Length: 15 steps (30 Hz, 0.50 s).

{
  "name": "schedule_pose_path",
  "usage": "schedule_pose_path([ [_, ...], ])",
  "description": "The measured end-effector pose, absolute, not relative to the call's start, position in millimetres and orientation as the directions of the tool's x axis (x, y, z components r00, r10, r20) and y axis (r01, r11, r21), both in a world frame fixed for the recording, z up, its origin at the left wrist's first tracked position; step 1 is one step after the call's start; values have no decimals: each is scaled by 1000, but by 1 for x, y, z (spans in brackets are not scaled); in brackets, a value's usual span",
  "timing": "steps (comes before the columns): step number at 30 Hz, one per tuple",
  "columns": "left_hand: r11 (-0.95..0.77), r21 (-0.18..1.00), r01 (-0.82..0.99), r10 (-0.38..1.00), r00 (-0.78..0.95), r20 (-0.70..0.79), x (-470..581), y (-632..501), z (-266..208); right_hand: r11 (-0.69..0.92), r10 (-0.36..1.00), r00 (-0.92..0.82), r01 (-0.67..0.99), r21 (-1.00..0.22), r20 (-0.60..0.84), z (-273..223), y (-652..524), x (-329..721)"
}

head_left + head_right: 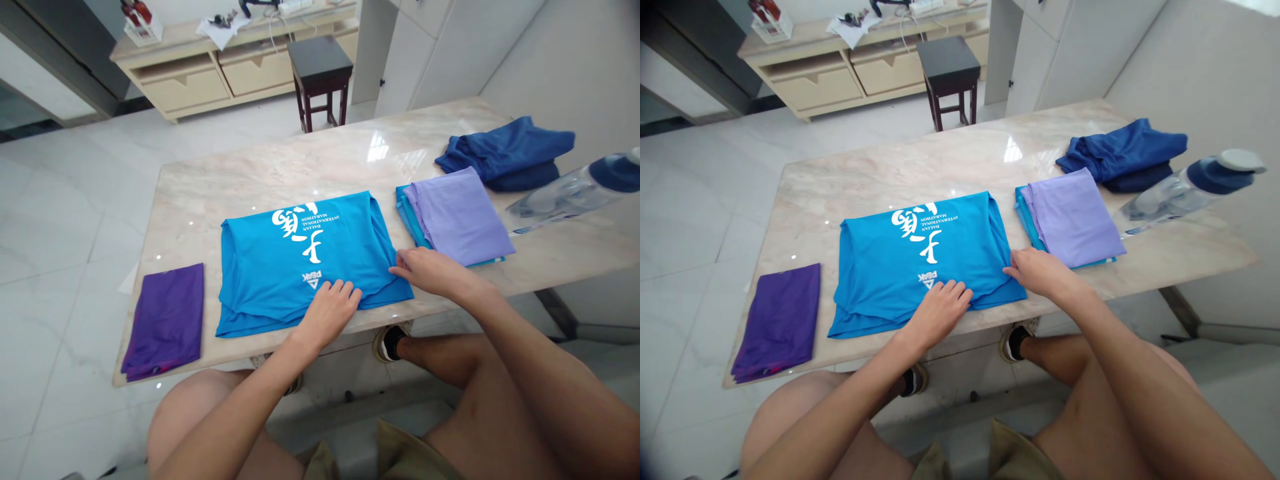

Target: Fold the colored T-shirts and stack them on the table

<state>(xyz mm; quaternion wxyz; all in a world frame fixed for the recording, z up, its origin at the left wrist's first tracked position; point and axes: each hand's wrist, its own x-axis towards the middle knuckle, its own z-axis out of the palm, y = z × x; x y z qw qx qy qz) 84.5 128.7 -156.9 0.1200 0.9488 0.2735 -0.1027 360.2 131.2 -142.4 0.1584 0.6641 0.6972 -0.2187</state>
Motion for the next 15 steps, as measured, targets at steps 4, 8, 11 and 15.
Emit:
schedule_pose_path([
  [4, -828, 199, 525, 466, 840, -277, 90, 120, -156, 25, 851, -54, 998, -62, -523, -153, 128, 369],
  [8, -774, 243, 584, 523, 807, -274, 77, 112, -156, 2, 858, -23, 999, -41, -513, -159, 124, 372],
  [11, -734, 255, 629, 592, 777, -213, 79, 110, -154, -49, 879, 27, 998, -34, -476, -157, 125, 376],
  [15, -616, 291, 732, 714, 675, -187, 122, 99, -153, -126, 910, 90, 990, -63, -406, -152, 130, 385],
])
